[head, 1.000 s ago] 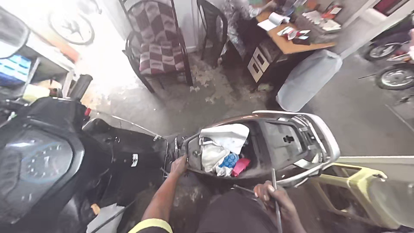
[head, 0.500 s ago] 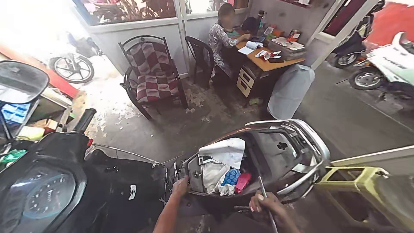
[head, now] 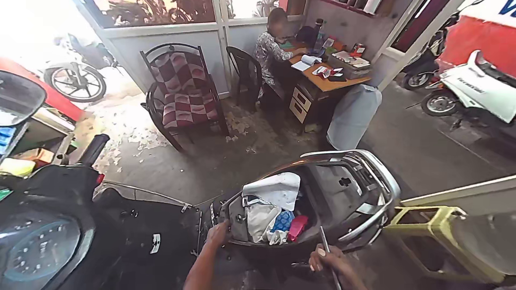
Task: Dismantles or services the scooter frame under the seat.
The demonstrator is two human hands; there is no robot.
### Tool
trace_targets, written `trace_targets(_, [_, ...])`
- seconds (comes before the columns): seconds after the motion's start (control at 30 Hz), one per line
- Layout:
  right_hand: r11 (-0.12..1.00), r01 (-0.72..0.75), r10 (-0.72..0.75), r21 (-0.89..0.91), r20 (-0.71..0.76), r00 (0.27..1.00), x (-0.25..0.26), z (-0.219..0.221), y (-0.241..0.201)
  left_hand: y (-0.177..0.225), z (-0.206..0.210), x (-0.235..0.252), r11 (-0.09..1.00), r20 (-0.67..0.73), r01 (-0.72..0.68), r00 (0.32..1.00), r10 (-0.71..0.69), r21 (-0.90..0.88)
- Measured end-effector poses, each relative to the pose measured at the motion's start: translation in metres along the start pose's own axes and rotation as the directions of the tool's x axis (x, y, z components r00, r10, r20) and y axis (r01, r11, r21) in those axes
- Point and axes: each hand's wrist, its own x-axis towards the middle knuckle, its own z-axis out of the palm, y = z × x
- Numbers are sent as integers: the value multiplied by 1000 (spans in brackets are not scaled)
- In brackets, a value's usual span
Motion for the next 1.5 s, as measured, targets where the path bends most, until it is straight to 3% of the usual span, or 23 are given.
trace_targets(0.2, [999,-11,11,-42,0,1000,-11,-18,4,2,6,-9,995,-40,15,999,-19,-98])
trace_targets(0.9, [994,-77,92,76,-212,973,-78,-45,26,22,-5,-22,996,-69,79,994,-82,-37])
trace_targets(1.13, [998,-58,64,36,-196,979,-87,-59,30,24,-4,-18,989,-34,128,991,-131,-69])
trace_targets(1.5, [998,-15,22,54,-123,992,-80,-63,38,11,5,-6,993,-86,39,995,-49,-111])
